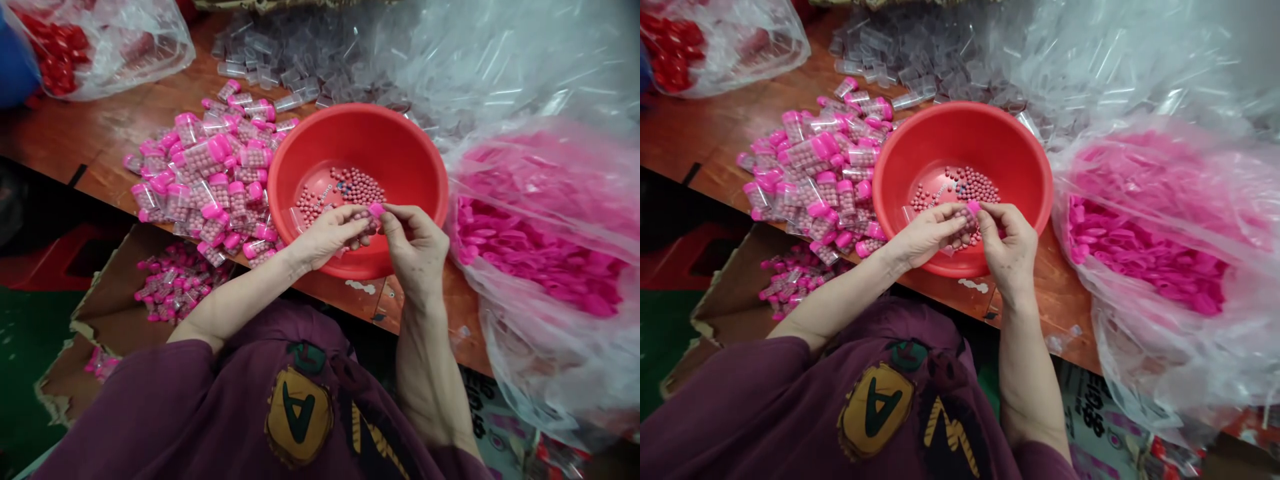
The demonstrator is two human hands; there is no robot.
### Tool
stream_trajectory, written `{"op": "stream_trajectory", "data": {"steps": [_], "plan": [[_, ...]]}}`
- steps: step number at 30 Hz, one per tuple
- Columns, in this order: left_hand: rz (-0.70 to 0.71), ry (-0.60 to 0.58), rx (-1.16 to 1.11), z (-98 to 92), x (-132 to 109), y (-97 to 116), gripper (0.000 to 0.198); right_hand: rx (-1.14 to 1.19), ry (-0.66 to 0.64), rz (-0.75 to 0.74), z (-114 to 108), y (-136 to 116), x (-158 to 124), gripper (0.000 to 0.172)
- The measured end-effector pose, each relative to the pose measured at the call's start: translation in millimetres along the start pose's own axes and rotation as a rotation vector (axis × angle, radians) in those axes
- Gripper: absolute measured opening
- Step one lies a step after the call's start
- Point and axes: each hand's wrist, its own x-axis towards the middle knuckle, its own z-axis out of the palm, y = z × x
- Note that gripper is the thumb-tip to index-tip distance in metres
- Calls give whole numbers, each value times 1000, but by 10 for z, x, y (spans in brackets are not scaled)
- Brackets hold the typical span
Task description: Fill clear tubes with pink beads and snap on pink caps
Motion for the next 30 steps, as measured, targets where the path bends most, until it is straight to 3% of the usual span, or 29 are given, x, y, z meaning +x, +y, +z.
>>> {"op": "stream_trajectory", "data": {"steps": [8, 12, 16, 20, 22, 25, 27, 30], "plan": [[36, 97, 5, 122, 40, -54, 8, -64, 123, -81, 183, -24, -93, 18], [20, 134, -6, 119, 64, -20, 11, -123, -41, -202, 72, -27, -104, 27], [20, 85, 28, 92, 55, 34, 10, -16, -234, -108, -191, 58, -33, 37], [-3, 73, 119, 86, 57, 48, 10, 155, -73, -4, -262, 199, 54, 50], [31, 63, 122, 79, 70, 33, 9, 158, -27, 35, -204, 211, 55, 39], [72, 65, 70, 54, 98, -9, 9, -25, -70, -11, -88, 148, -20, 27], [66, 88, 34, 38, 119, -45, 11, -206, -117, -120, -18, 110, -96, 38], [55, 120, 17, 34, 149, -102, 11, -434, -162, -233, 83, 129, -181, 70]]}}
